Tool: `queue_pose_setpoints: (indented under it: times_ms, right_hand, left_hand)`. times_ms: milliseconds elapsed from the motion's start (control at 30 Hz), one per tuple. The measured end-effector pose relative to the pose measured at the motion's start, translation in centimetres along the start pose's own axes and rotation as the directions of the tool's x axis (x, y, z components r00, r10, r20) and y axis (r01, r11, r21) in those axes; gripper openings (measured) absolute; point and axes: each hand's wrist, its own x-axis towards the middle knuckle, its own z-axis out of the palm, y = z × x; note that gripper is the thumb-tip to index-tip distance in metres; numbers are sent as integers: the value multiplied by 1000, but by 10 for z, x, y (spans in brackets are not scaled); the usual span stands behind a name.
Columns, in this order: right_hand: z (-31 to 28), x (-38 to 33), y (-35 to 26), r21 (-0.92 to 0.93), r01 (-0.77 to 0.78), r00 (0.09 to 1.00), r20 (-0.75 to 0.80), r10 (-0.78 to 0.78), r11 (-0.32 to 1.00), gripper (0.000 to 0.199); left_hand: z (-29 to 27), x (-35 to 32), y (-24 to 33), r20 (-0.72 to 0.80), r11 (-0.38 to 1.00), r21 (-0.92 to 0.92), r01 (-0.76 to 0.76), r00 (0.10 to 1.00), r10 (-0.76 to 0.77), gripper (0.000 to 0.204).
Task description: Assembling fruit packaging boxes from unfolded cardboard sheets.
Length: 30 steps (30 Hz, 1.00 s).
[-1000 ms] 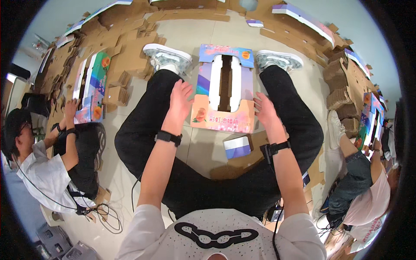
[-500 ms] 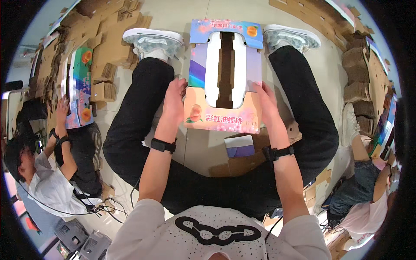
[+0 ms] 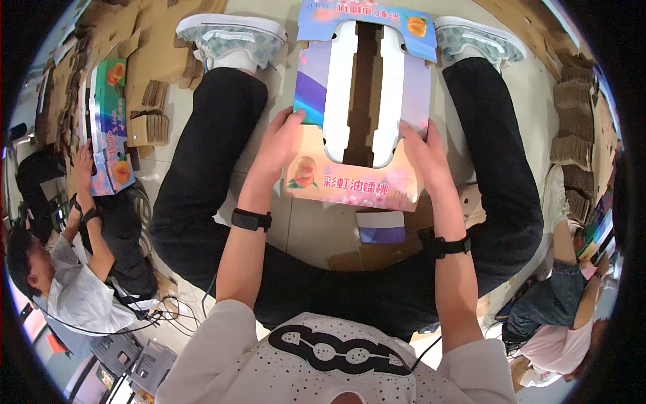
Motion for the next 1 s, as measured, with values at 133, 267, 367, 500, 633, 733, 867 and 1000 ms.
queue_pose_setpoints:
  times_ms: [133, 267, 367, 500, 633, 733, 867, 1000]
  right_hand:
    - [-1, -1, -4, 27, 3, 999, 40, -4, 1000, 61]
    - [-4, -5, -10, 27, 6, 1000, -1, -6, 1000, 65]
    - [-6, -12, -17, 50, 9, 1000, -3, -9, 999, 68]
    - [-14, -16, -16, 110, 8, 998, 67, -15, 994, 69]
    - [-7, -18, -22, 33, -5, 995, 95, 2, 999, 68]
    - [-3, -14, -16, -20, 27, 999, 42, -26, 999, 64]
    - [0, -19, -23, -5, 29, 998, 54, -28, 1000, 62]
    - [-14, -8, -14, -30, 93, 988, 130, -89, 995, 66]
  left_hand:
    - [11, -4, -5, -23, 991, -122, -61, 998, 59, 46]
    - [11, -5, 8, -37, 995, -95, -5, 999, 1, 42]
    - [0, -5, 16, -36, 995, 58, 87, 996, -85, 38]
    - [-6, -6, 6, 33, 969, -228, 98, 995, -93, 33]
    - [0, -5, 4, -22, 997, -80, 6, 1000, -7, 40]
    - [9, -14, 13, -40, 1000, -27, 8, 999, -9, 46]
    - [7, -13, 10, -11, 997, -76, -15, 1000, 15, 46]
    - [2, -5, 2, -13, 983, -183, -28, 1000, 26, 48]
